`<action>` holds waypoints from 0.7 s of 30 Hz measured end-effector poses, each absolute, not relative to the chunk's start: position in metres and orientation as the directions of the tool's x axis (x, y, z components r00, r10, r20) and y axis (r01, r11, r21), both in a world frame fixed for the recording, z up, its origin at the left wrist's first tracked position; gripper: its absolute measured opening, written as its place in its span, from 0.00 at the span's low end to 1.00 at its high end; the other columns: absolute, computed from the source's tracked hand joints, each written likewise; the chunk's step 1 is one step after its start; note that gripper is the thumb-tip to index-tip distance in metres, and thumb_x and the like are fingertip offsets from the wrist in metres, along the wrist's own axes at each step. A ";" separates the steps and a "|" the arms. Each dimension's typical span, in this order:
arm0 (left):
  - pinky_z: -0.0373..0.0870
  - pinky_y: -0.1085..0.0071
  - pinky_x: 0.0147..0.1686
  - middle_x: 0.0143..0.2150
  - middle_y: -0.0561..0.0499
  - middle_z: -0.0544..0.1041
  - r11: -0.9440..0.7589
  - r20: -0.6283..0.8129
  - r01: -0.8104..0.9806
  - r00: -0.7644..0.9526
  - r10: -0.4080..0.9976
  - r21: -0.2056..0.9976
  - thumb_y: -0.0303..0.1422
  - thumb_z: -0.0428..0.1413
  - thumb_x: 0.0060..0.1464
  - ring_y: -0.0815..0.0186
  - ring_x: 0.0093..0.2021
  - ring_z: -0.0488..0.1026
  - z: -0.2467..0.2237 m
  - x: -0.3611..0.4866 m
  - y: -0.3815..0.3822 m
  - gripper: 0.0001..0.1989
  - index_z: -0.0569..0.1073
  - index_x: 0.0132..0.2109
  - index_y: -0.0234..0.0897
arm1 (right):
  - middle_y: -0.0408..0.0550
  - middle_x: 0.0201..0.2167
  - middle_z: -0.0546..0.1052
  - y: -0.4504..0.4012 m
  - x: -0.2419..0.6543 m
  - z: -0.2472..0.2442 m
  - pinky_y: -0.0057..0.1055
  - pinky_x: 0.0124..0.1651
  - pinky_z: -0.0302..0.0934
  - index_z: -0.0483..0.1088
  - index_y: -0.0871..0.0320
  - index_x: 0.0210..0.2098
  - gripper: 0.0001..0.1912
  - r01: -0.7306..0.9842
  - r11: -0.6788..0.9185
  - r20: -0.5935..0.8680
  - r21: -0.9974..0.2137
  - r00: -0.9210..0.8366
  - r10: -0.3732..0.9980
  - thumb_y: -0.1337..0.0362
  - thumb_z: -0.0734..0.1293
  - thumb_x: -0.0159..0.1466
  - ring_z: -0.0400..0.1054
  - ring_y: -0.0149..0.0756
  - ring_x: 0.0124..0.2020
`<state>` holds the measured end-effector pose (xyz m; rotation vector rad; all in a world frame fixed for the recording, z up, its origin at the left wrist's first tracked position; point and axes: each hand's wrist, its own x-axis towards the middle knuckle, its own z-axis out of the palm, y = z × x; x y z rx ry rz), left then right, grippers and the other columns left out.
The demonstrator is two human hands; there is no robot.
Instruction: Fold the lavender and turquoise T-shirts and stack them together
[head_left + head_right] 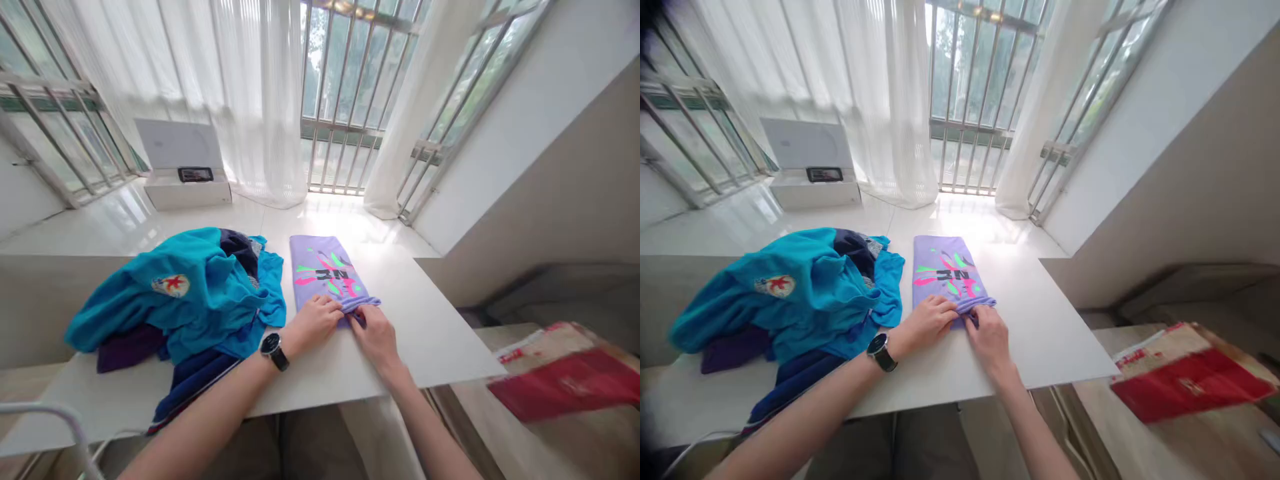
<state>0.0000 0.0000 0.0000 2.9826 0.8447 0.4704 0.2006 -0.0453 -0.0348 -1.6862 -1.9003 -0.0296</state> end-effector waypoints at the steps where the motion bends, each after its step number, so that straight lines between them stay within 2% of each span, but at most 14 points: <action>1: 0.69 0.59 0.49 0.53 0.47 0.77 -0.862 0.280 0.500 0.819 0.501 0.081 0.27 0.52 0.66 0.56 0.52 0.71 0.000 0.000 -0.001 0.09 0.75 0.49 0.36 | 0.48 0.34 0.74 -0.046 0.203 -0.035 0.41 0.40 0.66 0.66 0.54 0.38 0.04 0.921 0.200 0.506 -0.334 -0.004 0.863 0.62 0.67 0.66 0.69 0.45 0.37; 5: 0.70 0.62 0.47 0.54 0.48 0.77 -0.885 0.273 0.460 0.845 0.459 0.064 0.26 0.51 0.67 0.58 0.52 0.71 -0.001 0.001 -0.004 0.09 0.75 0.49 0.37 | 0.61 0.51 0.71 -0.050 0.212 -0.034 0.51 0.56 0.62 0.65 0.60 0.54 0.20 0.956 0.212 0.665 -0.201 -0.026 0.747 0.65 0.67 0.64 0.64 0.55 0.55; 8: 0.70 0.63 0.47 0.53 0.49 0.77 -0.894 0.277 0.445 0.854 0.441 0.051 0.27 0.52 0.68 0.59 0.51 0.71 -0.001 0.003 -0.006 0.08 0.77 0.46 0.38 | 0.62 0.60 0.67 -0.050 0.217 -0.030 0.55 0.60 0.56 0.65 0.58 0.58 0.25 0.967 0.232 0.666 -0.110 -0.101 0.739 0.70 0.66 0.62 0.57 0.59 0.63; 10: 0.70 0.63 0.46 0.53 0.49 0.77 -0.896 0.281 0.443 0.855 0.436 0.041 0.28 0.52 0.68 0.59 0.51 0.71 -0.001 0.003 -0.007 0.08 0.77 0.45 0.38 | 0.57 0.56 0.72 -0.049 0.222 -0.029 0.53 0.59 0.57 0.70 0.55 0.53 0.20 0.944 0.318 0.651 -0.090 -0.186 0.736 0.74 0.65 0.62 0.61 0.56 0.60; 14: 0.70 0.63 0.47 0.55 0.48 0.76 -0.894 0.271 0.446 0.856 0.440 0.042 0.28 0.53 0.67 0.59 0.51 0.71 0.000 0.002 -0.008 0.07 0.77 0.43 0.38 | 0.50 0.40 0.78 -0.047 0.231 -0.030 0.42 0.49 0.64 0.74 0.55 0.41 0.12 0.865 0.493 0.625 -0.092 -0.336 0.705 0.76 0.63 0.64 0.70 0.44 0.45; 16: 0.70 0.63 0.48 0.55 0.48 0.76 -0.894 0.257 0.445 0.859 0.442 0.053 0.28 0.53 0.67 0.59 0.51 0.71 0.002 0.001 -0.009 0.07 0.77 0.45 0.38 | 0.51 0.39 0.78 -0.048 0.234 -0.031 0.39 0.46 0.65 0.75 0.56 0.41 0.12 0.856 0.507 0.603 -0.102 -0.352 0.716 0.75 0.63 0.65 0.71 0.42 0.41; 18: 0.69 0.63 0.49 0.55 0.47 0.76 -0.896 0.246 0.438 0.863 0.442 0.071 0.27 0.51 0.68 0.59 0.51 0.71 0.005 -0.001 -0.009 0.10 0.75 0.51 0.39 | 0.51 0.40 0.78 -0.049 0.236 -0.032 0.38 0.45 0.67 0.75 0.56 0.41 0.13 0.854 0.506 0.582 -0.123 -0.351 0.734 0.76 0.62 0.64 0.71 0.42 0.40; 21: 0.69 0.64 0.47 0.54 0.48 0.75 -0.893 0.220 0.436 0.865 0.451 0.114 0.24 0.49 0.67 0.60 0.50 0.72 0.013 -0.007 -0.009 0.19 0.67 0.61 0.43 | 0.52 0.40 0.78 -0.051 0.236 -0.034 0.38 0.45 0.69 0.75 0.56 0.42 0.14 0.853 0.493 0.559 -0.171 -0.328 0.762 0.77 0.62 0.63 0.72 0.43 0.42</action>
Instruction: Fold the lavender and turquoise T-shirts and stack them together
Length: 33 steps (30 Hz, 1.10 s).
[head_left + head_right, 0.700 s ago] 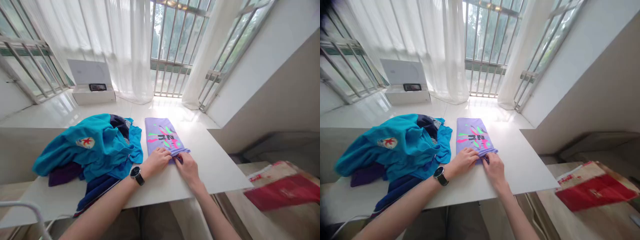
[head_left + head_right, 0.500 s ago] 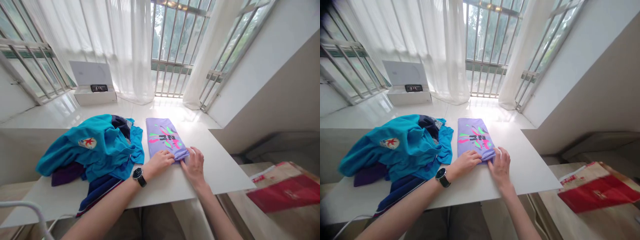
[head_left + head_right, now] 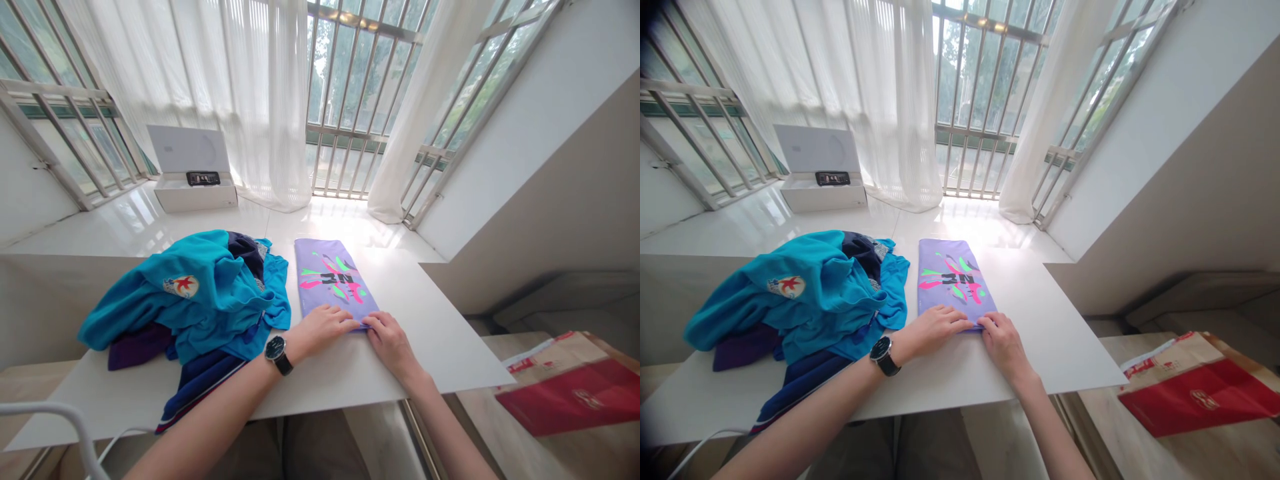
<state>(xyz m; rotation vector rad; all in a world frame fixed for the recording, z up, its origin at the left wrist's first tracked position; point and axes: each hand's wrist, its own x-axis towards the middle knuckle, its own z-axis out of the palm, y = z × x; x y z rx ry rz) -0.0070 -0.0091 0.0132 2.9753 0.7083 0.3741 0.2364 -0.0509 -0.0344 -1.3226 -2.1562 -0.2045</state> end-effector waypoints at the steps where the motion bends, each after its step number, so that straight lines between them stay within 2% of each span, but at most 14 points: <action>1: 0.69 0.65 0.46 0.54 0.48 0.75 -0.886 0.200 0.446 0.863 0.463 0.129 0.23 0.49 0.66 0.60 0.49 0.72 0.017 -0.010 -0.008 0.21 0.65 0.63 0.44 | 0.52 0.41 0.78 -0.052 0.236 -0.035 0.38 0.46 0.69 0.75 0.56 0.42 0.15 0.851 0.491 0.554 -0.187 -0.322 0.768 0.77 0.62 0.63 0.72 0.43 0.43; 5: 0.69 0.66 0.42 0.48 0.48 0.76 -0.843 0.096 0.516 0.841 0.532 0.151 0.21 0.51 0.60 0.59 0.46 0.72 0.027 -0.022 -0.004 0.19 0.68 0.56 0.42 | 0.51 0.42 0.78 -0.054 0.237 -0.036 0.38 0.47 0.70 0.74 0.55 0.43 0.16 0.844 0.488 0.545 -0.225 -0.306 0.781 0.77 0.61 0.63 0.72 0.43 0.44; 8: 0.69 0.65 0.42 0.47 0.48 0.76 -0.831 0.081 0.538 0.830 0.551 0.142 0.21 0.50 0.60 0.59 0.46 0.72 0.028 -0.021 -0.003 0.17 0.68 0.54 0.40 | 0.51 0.42 0.78 -0.054 0.237 -0.034 0.40 0.47 0.70 0.73 0.55 0.43 0.15 0.848 0.483 0.554 -0.216 -0.301 0.776 0.77 0.62 0.63 0.72 0.43 0.44; 13: 0.70 0.65 0.42 0.45 0.48 0.75 -0.842 0.083 0.526 0.840 0.536 0.119 0.21 0.48 0.63 0.58 0.45 0.72 0.026 -0.013 -0.006 0.14 0.67 0.52 0.39 | 0.54 0.43 0.77 -0.051 0.221 -0.027 0.44 0.48 0.68 0.72 0.58 0.47 0.13 0.847 0.516 0.591 -0.123 -0.355 0.724 0.73 0.65 0.64 0.71 0.47 0.45; 16: 0.70 0.64 0.42 0.44 0.46 0.75 -0.826 0.073 0.551 0.825 0.561 0.118 0.21 0.47 0.63 0.58 0.44 0.72 0.025 -0.012 -0.007 0.11 0.67 0.49 0.37 | 0.53 0.43 0.78 -0.046 0.202 -0.024 0.42 0.47 0.68 0.72 0.58 0.48 0.13 0.819 0.567 0.587 -0.095 -0.413 0.696 0.72 0.65 0.65 0.71 0.46 0.44; 19: 0.70 0.64 0.44 0.44 0.45 0.75 -0.793 0.063 0.595 0.793 0.606 0.134 0.22 0.49 0.62 0.57 0.45 0.71 0.026 -0.014 -0.006 0.09 0.66 0.47 0.37 | 0.51 0.41 0.79 -0.042 0.187 -0.024 0.40 0.44 0.67 0.72 0.56 0.47 0.11 0.816 0.568 0.586 -0.110 -0.408 0.700 0.72 0.64 0.66 0.71 0.45 0.41; 23: 0.70 0.64 0.42 0.46 0.46 0.75 -0.767 0.046 0.624 0.770 0.636 0.150 0.22 0.49 0.60 0.56 0.46 0.71 0.027 -0.016 -0.004 0.13 0.65 0.51 0.38 | 0.50 0.38 0.79 -0.041 0.184 -0.026 0.39 0.42 0.65 0.72 0.56 0.44 0.10 0.816 0.563 0.595 -0.128 -0.391 0.702 0.73 0.64 0.66 0.72 0.44 0.39; 29: 0.70 0.62 0.41 0.46 0.44 0.73 -0.708 0.015 0.697 0.711 0.703 0.114 0.21 0.48 0.61 0.54 0.46 0.71 0.022 -0.015 -0.002 0.11 0.68 0.48 0.37 | 0.49 0.40 0.78 -0.045 0.189 -0.027 0.38 0.44 0.66 0.73 0.54 0.43 0.13 0.793 0.593 0.595 -0.140 -0.411 0.691 0.76 0.62 0.66 0.71 0.42 0.40; 33: 0.69 0.63 0.41 0.45 0.44 0.73 -0.739 0.042 0.667 0.739 0.673 0.093 0.18 0.48 0.60 0.55 0.46 0.71 0.026 -0.015 -0.006 0.12 0.69 0.46 0.37 | 0.49 0.38 0.77 -0.045 0.189 -0.028 0.37 0.44 0.67 0.74 0.53 0.40 0.16 0.796 0.579 0.574 -0.180 -0.393 0.718 0.78 0.61 0.63 0.70 0.41 0.40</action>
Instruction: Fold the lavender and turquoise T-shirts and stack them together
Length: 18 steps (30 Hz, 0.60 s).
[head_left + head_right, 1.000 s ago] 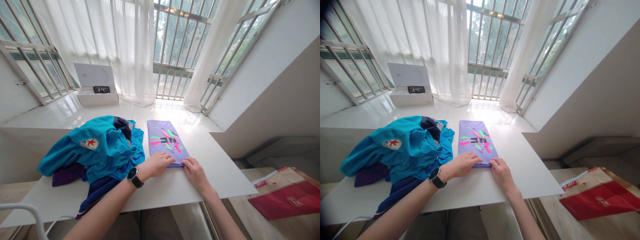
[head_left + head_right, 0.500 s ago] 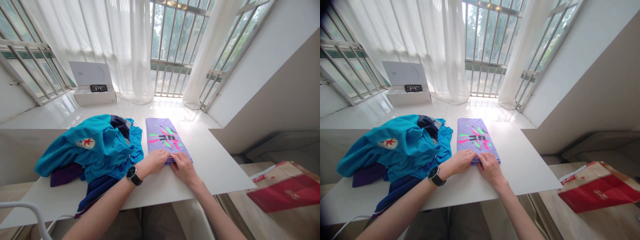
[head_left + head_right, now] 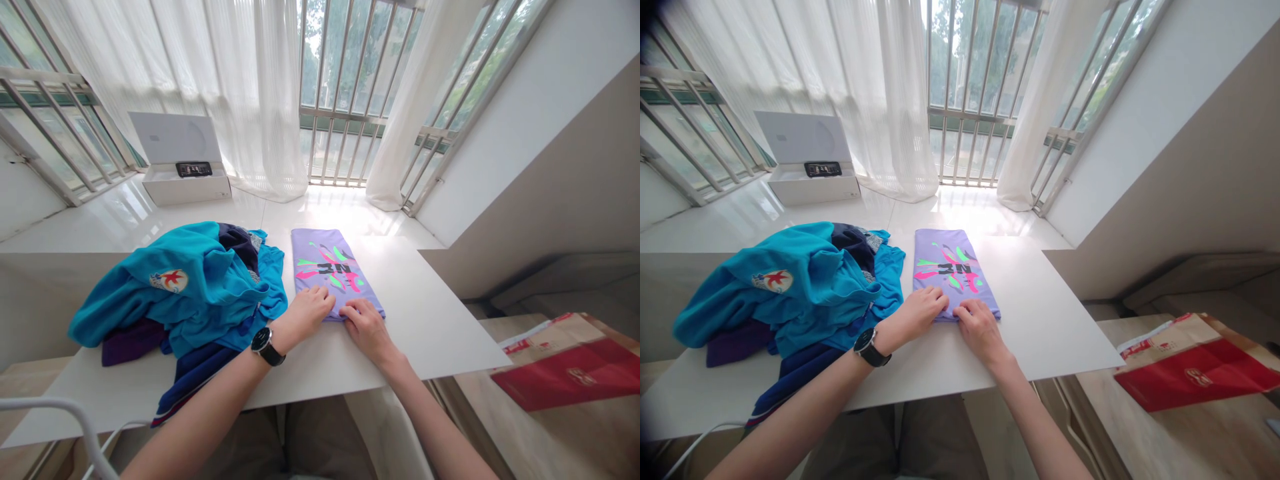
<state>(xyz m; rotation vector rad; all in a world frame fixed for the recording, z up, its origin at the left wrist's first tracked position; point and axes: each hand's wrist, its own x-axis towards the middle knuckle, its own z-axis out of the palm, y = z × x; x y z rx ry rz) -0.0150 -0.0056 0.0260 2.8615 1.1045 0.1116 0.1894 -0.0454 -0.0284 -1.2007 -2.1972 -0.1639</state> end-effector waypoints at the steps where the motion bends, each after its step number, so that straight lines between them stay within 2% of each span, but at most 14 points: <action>1: 0.69 0.64 0.41 0.44 0.44 0.73 -0.753 0.040 0.651 0.753 0.657 0.096 0.17 0.48 0.60 0.56 0.45 0.71 0.028 -0.016 -0.006 0.13 0.69 0.45 0.37 | 0.49 0.38 0.76 -0.045 0.190 -0.029 0.36 0.43 0.68 0.74 0.53 0.39 0.16 0.796 0.575 0.571 -0.188 -0.387 0.723 0.78 0.61 0.63 0.70 0.41 0.40; 5: 0.69 0.68 0.36 0.42 0.47 0.74 -0.779 0.007 0.608 0.787 0.616 0.156 0.19 0.49 0.61 0.58 0.42 0.74 0.030 -0.024 -0.004 0.11 0.69 0.45 0.39 | 0.48 0.37 0.76 -0.045 0.190 -0.030 0.36 0.43 0.69 0.74 0.53 0.39 0.16 0.794 0.571 0.560 -0.210 -0.381 0.736 0.78 0.61 0.62 0.71 0.40 0.39; 9: 0.68 0.72 0.35 0.43 0.51 0.75 -0.776 -0.018 0.571 0.808 0.589 0.267 0.23 0.54 0.55 0.61 0.40 0.75 0.027 -0.036 0.003 0.14 0.71 0.48 0.42 | 0.48 0.37 0.75 -0.044 0.191 -0.031 0.35 0.43 0.69 0.74 0.54 0.38 0.15 0.778 0.584 0.557 -0.231 -0.387 0.735 0.78 0.62 0.62 0.71 0.39 0.39; 13: 0.66 0.73 0.33 0.41 0.53 0.76 -0.753 -0.021 0.548 0.813 0.582 0.365 0.25 0.57 0.53 0.64 0.37 0.75 0.023 -0.041 0.009 0.11 0.73 0.44 0.43 | 0.48 0.38 0.75 -0.045 0.194 -0.030 0.36 0.43 0.69 0.75 0.54 0.38 0.16 0.757 0.610 0.558 -0.235 -0.408 0.722 0.78 0.62 0.62 0.71 0.39 0.39; 18: 0.62 0.74 0.31 0.38 0.54 0.76 -0.725 -0.024 0.554 0.801 0.599 0.409 0.24 0.57 0.52 0.66 0.35 0.74 0.022 -0.041 0.012 0.09 0.75 0.40 0.42 | 0.50 0.40 0.76 -0.055 0.203 -0.024 0.40 0.46 0.68 0.75 0.53 0.44 0.18 0.760 0.605 0.507 -0.238 -0.434 0.745 0.78 0.62 0.62 0.71 0.41 0.42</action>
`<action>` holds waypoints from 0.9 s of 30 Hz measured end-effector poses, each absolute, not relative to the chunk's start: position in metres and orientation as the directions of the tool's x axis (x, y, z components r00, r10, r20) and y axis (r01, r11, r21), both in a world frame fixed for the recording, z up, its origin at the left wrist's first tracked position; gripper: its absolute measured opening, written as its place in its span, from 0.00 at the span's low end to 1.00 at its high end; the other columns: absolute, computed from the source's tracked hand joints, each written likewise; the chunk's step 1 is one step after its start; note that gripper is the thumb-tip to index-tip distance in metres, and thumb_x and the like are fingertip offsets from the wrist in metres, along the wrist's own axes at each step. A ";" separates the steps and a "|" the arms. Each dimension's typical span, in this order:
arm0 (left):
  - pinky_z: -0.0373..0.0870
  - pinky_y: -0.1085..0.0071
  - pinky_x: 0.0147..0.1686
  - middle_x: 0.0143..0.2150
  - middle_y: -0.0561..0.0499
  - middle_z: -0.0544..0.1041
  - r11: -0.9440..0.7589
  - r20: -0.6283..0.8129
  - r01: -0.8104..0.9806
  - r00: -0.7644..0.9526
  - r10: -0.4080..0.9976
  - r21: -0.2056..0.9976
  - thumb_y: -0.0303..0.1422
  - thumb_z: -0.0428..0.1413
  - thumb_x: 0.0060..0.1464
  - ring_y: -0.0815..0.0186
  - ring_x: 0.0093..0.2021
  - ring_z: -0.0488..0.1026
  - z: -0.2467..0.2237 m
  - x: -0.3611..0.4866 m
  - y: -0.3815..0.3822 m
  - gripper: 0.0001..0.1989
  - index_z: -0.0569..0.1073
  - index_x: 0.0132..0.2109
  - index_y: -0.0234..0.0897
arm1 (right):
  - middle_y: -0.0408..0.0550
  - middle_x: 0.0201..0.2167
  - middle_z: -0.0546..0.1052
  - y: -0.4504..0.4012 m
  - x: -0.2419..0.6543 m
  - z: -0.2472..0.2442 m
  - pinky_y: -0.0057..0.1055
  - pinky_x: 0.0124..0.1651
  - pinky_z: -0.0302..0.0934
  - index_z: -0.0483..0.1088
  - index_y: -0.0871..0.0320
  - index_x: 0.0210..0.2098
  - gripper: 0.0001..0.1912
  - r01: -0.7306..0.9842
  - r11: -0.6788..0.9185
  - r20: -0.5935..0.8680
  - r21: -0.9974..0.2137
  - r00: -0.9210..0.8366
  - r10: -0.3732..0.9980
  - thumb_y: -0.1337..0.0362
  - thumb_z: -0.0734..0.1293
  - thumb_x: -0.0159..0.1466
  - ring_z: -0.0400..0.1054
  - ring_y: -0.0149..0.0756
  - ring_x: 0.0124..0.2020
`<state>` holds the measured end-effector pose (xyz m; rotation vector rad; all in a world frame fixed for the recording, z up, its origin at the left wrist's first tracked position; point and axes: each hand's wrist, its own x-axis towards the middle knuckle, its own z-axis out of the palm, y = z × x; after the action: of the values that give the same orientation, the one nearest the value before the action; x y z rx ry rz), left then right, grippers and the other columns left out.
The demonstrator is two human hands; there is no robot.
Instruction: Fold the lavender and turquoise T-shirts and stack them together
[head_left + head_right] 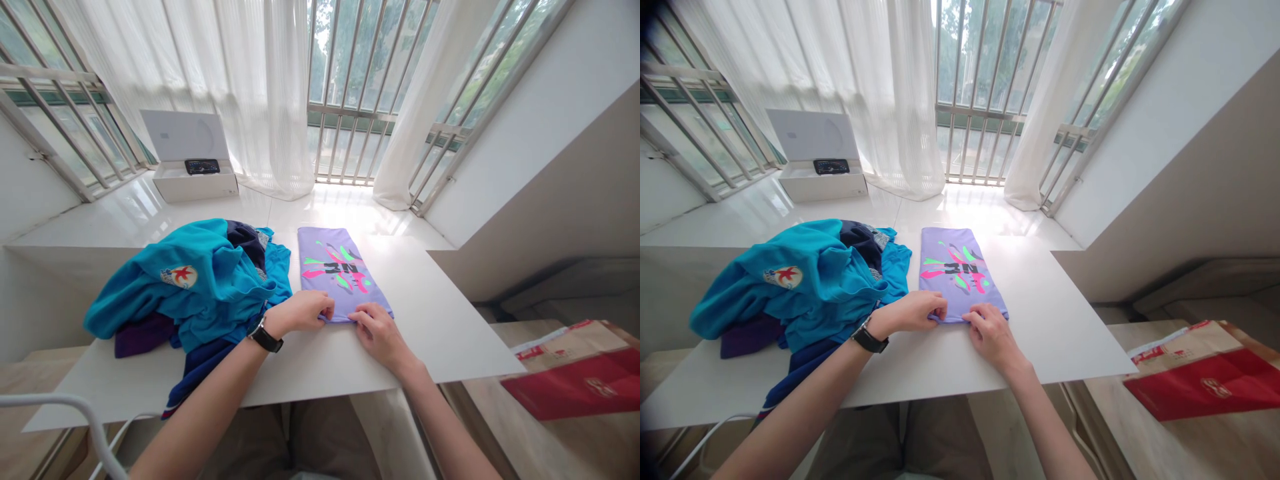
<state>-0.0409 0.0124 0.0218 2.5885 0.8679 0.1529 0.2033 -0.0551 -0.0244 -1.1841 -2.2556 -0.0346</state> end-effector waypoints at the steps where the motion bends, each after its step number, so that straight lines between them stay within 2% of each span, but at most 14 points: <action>1: 0.61 0.75 0.30 0.36 0.55 0.77 -0.724 -0.025 0.550 0.803 0.596 0.417 0.25 0.58 0.51 0.66 0.34 0.74 0.023 -0.042 0.013 0.08 0.75 0.39 0.41 | 0.50 0.41 0.76 -0.058 0.205 -0.023 0.40 0.46 0.68 0.75 0.53 0.45 0.18 0.764 0.600 0.495 -0.239 -0.435 0.752 0.77 0.62 0.62 0.71 0.42 0.42; 4: 0.59 0.75 0.27 0.32 0.56 0.77 -0.695 -0.059 0.536 0.810 0.584 0.479 0.31 0.61 0.53 0.68 0.31 0.73 0.028 -0.045 0.015 0.03 0.76 0.37 0.40 | 0.51 0.43 0.77 -0.063 0.207 -0.021 0.42 0.48 0.67 0.74 0.53 0.48 0.17 0.774 0.583 0.463 -0.247 -0.434 0.773 0.75 0.63 0.63 0.71 0.43 0.44; 6: 0.60 0.75 0.27 0.30 0.55 0.78 -0.656 -0.072 0.535 0.801 0.595 0.533 0.39 0.61 0.56 0.68 0.29 0.73 0.030 -0.045 0.017 0.08 0.77 0.36 0.39 | 0.51 0.43 0.77 -0.065 0.206 -0.019 0.42 0.48 0.67 0.75 0.53 0.48 0.15 0.773 0.580 0.455 -0.257 -0.432 0.778 0.73 0.64 0.64 0.72 0.43 0.43; 8: 0.63 0.75 0.29 0.31 0.54 0.79 -0.617 -0.025 0.567 0.747 0.664 0.545 0.42 0.56 0.62 0.68 0.30 0.74 0.028 -0.041 0.018 0.13 0.78 0.37 0.39 | 0.51 0.42 0.77 -0.065 0.205 -0.016 0.42 0.47 0.68 0.75 0.53 0.47 0.14 0.768 0.582 0.456 -0.268 -0.431 0.779 0.72 0.63 0.65 0.72 0.43 0.43; 10: 0.68 0.73 0.36 0.36 0.52 0.81 -0.605 0.094 0.608 0.661 0.745 0.515 0.40 0.51 0.66 0.66 0.35 0.76 0.023 -0.035 0.017 0.13 0.77 0.41 0.40 | 0.51 0.41 0.77 -0.064 0.203 -0.014 0.41 0.46 0.68 0.75 0.54 0.46 0.13 0.762 0.583 0.455 -0.280 -0.429 0.780 0.71 0.63 0.66 0.71 0.43 0.42; 12: 0.70 0.68 0.48 0.48 0.48 0.80 -0.648 0.221 0.605 0.629 0.745 0.463 0.37 0.50 0.67 0.62 0.48 0.76 0.014 -0.027 0.014 0.11 0.76 0.48 0.40 | 0.51 0.40 0.77 -0.064 0.202 -0.013 0.40 0.46 0.68 0.75 0.54 0.46 0.13 0.760 0.582 0.452 -0.290 -0.427 0.783 0.71 0.63 0.66 0.71 0.42 0.42; 14: 0.64 0.61 0.61 0.60 0.43 0.74 -0.714 0.280 0.585 0.663 0.694 0.386 0.38 0.52 0.66 0.57 0.62 0.67 0.002 -0.020 0.011 0.15 0.73 0.56 0.39 | 0.51 0.40 0.77 -0.065 0.202 -0.013 0.39 0.46 0.68 0.75 0.55 0.46 0.13 0.762 0.577 0.447 -0.295 -0.424 0.788 0.71 0.63 0.66 0.71 0.42 0.41; 16: 0.56 0.54 0.67 0.68 0.40 0.65 -0.729 0.264 0.614 0.682 0.683 0.303 0.41 0.53 0.66 0.51 0.70 0.57 -0.008 -0.017 0.009 0.22 0.69 0.63 0.38 | 0.51 0.39 0.76 -0.067 0.202 -0.014 0.38 0.45 0.68 0.75 0.55 0.47 0.12 0.765 0.570 0.443 -0.298 -0.418 0.793 0.70 0.63 0.66 0.71 0.41 0.40; 19: 0.50 0.46 0.68 0.72 0.40 0.59 -0.687 0.227 0.695 0.649 0.726 0.212 0.47 0.50 0.67 0.46 0.72 0.52 -0.020 -0.016 0.008 0.28 0.63 0.68 0.41 | 0.51 0.38 0.77 -0.067 0.203 -0.013 0.36 0.45 0.68 0.75 0.55 0.46 0.11 0.772 0.558 0.440 -0.304 -0.406 0.801 0.67 0.64 0.67 0.72 0.41 0.40; 21: 0.48 0.46 0.69 0.73 0.41 0.58 -0.681 0.231 0.712 0.643 0.730 0.173 0.49 0.49 0.67 0.46 0.72 0.52 -0.023 -0.016 0.008 0.30 0.61 0.70 0.43 | 0.49 0.35 0.77 -0.062 0.202 -0.008 0.34 0.41 0.67 0.76 0.55 0.40 0.09 0.797 0.523 0.416 -0.303 -0.383 0.825 0.64 0.63 0.68 0.72 0.39 0.36; 24: 0.49 0.48 0.69 0.72 0.42 0.59 -0.690 0.245 0.710 0.651 0.719 0.140 0.49 0.49 0.66 0.47 0.72 0.52 -0.024 -0.016 0.009 0.30 0.61 0.70 0.44 | 0.46 0.29 0.77 -0.041 0.194 0.001 0.31 0.35 0.64 0.76 0.54 0.32 0.14 0.862 0.420 0.384 -0.286 -0.298 0.874 0.61 0.61 0.71 0.71 0.36 0.31; 25: 0.49 0.48 0.69 0.72 0.41 0.59 -0.693 0.247 0.708 0.654 0.715 0.133 0.49 0.49 0.66 0.47 0.72 0.52 -0.024 -0.016 0.009 0.30 0.61 0.70 0.43 | 0.47 0.31 0.78 -0.032 0.189 0.002 0.31 0.36 0.65 0.76 0.54 0.34 0.14 0.877 0.393 0.392 -0.276 -0.271 0.879 0.61 0.60 0.71 0.72 0.37 0.33; 27: 0.49 0.48 0.69 0.72 0.39 0.59 -0.696 0.246 0.708 0.658 0.712 0.122 0.49 0.48 0.67 0.46 0.72 0.53 -0.025 -0.016 0.009 0.30 0.63 0.69 0.41 | 0.53 0.42 0.80 -0.014 0.179 0.001 0.36 0.46 0.66 0.76 0.55 0.43 0.13 0.899 0.367 0.416 -0.241 -0.245 0.876 0.59 0.61 0.71 0.73 0.43 0.45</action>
<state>-0.0158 0.0089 -0.0246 2.8464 1.2187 0.4327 0.1792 -0.0139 0.0012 -1.5331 -2.1506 -0.0634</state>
